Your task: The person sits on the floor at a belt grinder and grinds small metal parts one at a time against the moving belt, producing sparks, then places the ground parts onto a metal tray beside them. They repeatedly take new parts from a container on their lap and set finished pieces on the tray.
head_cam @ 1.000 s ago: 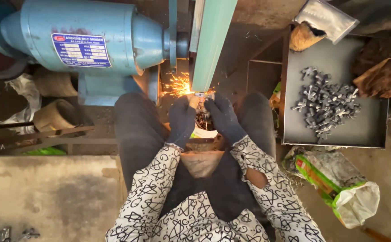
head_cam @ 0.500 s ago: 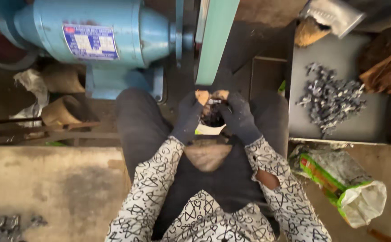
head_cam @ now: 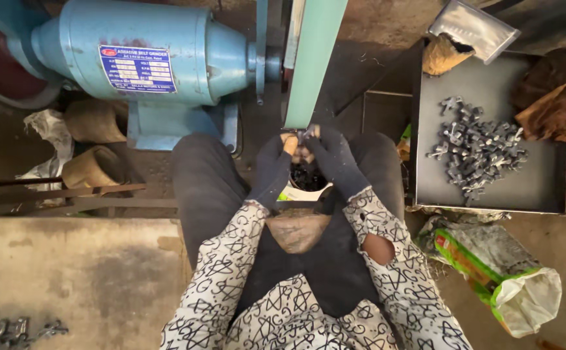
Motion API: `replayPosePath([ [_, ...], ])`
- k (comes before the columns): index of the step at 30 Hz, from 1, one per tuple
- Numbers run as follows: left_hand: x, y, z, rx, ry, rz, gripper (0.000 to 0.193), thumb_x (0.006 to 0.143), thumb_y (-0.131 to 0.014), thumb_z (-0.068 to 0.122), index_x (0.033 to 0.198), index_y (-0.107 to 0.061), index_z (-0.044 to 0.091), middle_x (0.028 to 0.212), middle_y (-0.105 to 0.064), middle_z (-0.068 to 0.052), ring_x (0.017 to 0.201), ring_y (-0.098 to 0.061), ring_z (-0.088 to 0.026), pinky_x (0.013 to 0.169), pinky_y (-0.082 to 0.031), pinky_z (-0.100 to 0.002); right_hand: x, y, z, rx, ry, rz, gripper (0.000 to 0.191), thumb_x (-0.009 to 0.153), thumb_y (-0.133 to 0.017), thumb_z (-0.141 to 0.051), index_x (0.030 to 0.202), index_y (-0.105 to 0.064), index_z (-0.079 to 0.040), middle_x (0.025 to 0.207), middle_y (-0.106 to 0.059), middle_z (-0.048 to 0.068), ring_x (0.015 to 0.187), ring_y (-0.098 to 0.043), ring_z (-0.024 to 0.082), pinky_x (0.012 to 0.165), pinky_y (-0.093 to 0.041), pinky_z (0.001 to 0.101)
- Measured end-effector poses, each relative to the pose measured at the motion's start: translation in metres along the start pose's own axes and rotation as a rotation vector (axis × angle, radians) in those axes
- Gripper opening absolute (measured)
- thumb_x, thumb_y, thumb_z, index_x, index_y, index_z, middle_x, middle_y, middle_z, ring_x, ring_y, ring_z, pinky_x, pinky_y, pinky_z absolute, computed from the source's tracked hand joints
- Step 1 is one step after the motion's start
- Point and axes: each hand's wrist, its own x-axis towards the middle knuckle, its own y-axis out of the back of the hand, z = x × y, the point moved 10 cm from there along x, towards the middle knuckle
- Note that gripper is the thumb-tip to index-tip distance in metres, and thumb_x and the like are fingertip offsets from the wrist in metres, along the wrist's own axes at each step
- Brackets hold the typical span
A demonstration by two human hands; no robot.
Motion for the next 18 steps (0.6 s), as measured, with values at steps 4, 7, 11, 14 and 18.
replayPosePath([
  [4, 0.001, 0.005, 0.014, 0.382, -0.117, 0.173, 0.025, 0.102, -0.064, 0.022, 0.107, -0.071, -0.001, 0.078, -0.069, -0.006, 0.067, -0.062, -0.013, 0.063, -0.051, -0.032, 0.015, 0.000, 0.007, -0.017, 0.044, 0.028, 0.017, 0.102, -0.066, -0.014, 0.103, -0.068, 0.002, 0.083, -0.069, 0.005, 0.073, -0.063, 0.009, 0.066, -0.052, 0.0280],
  [7, -0.003, 0.004, 0.027, 0.491, -0.161, 0.161, 0.024, 0.100, -0.065, 0.022, 0.108, -0.072, 0.000, 0.076, -0.069, -0.008, 0.065, -0.063, -0.012, 0.063, -0.052, -0.032, 0.008, -0.008, 0.039, 0.212, -0.159, 0.000, 0.021, 0.106, -0.065, -0.016, 0.100, -0.063, 0.004, 0.080, -0.065, 0.006, 0.069, -0.061, 0.012, 0.062, -0.051, 0.0304],
  [11, 0.002, -0.003, 0.036, 0.458, -0.158, 0.031, 0.025, 0.098, -0.066, 0.023, 0.109, -0.073, 0.001, 0.079, -0.072, -0.008, 0.068, -0.067, -0.011, 0.064, -0.053, -0.031, -0.001, 0.001, 0.030, 0.293, -0.055, 0.045, 0.017, 0.104, -0.063, -0.015, 0.110, -0.064, 0.001, 0.091, -0.070, 0.002, 0.082, -0.065, 0.008, 0.073, -0.053, 0.0265],
  [14, 0.002, -0.007, 0.034, 0.231, -0.169, 0.080, 0.026, 0.100, -0.064, 0.023, 0.109, -0.071, 0.000, 0.084, -0.072, -0.007, 0.071, -0.065, -0.010, 0.065, -0.053, -0.030, 0.004, 0.014, 0.015, 0.206, 0.015, 0.116, 0.018, 0.104, -0.063, -0.014, 0.112, -0.067, 0.001, 0.093, -0.072, 0.001, 0.084, -0.064, 0.006, 0.074, -0.054, 0.0256],
  [18, -0.005, -0.006, 0.034, 0.513, -0.229, 0.244, 0.027, 0.102, -0.067, 0.023, 0.101, -0.073, -0.004, 0.073, -0.065, -0.008, 0.064, -0.058, -0.013, 0.063, -0.048, -0.032, 0.006, 0.013, 0.028, 0.168, -0.231, 0.164, 0.019, 0.102, -0.063, -0.017, 0.110, -0.066, 0.000, 0.081, -0.067, 0.002, 0.065, -0.059, 0.011, 0.058, -0.049, 0.0308],
])
